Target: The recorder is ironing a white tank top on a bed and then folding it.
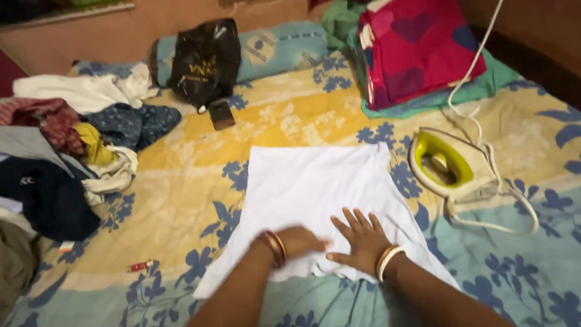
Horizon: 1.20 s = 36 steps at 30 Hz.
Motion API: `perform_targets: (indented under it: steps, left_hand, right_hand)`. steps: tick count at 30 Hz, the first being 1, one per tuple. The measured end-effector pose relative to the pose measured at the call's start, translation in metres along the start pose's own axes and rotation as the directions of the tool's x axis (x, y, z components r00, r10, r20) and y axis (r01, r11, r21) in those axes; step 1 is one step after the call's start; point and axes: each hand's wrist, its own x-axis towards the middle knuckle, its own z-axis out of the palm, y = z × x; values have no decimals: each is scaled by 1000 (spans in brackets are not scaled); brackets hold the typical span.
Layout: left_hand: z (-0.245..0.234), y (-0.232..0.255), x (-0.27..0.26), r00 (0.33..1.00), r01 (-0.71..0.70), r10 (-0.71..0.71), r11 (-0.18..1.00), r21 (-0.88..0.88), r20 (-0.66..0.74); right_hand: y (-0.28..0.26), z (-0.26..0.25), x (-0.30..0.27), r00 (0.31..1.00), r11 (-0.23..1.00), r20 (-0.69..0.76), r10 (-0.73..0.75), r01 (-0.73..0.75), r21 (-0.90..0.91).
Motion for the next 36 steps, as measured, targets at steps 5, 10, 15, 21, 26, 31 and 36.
perform_targets:
  steps: [5, 10, 15, 21, 26, 31, 36]
  left_hand:
    - [-5, -41, 27, 624, -45, -118, 981, -187, -772]
    - [24, -16, 1, 859, 242, -186, 969, 57, -477]
    - [16, -4, -19, 889, 228, -183, 972, 59, -420]
    - [-3, 29, -29, 908, 334, -306, 941, 55, -285]
    - [-22, 68, -6, 845, 176, -156, 984, -10, -512]
    - [-40, 126, 15, 788, 15, 36, 997, 77, -614]
    - [-45, 155, 27, 817, 14, 12, 999, 41, -577]
  right_hand:
    - [-7, -13, -6, 1000, 1000, 26, -9, 9, -25]
    - [-7, -18, -4, 998, 999, 62, -6, 8, -35]
    - [-5, -12, -5, 999, 999, 40, -30, 31, -38]
    - [6, -14, -11, 997, 999, 67, -26, 23, 35]
    - [76, -35, 7, 988, 961, -121, -95, 123, 248]
    - [156, -88, 4, 756, 988, -637, 149, -99, 115]
    - [185, -87, 18, 805, 976, -556, 206, -209, 59]
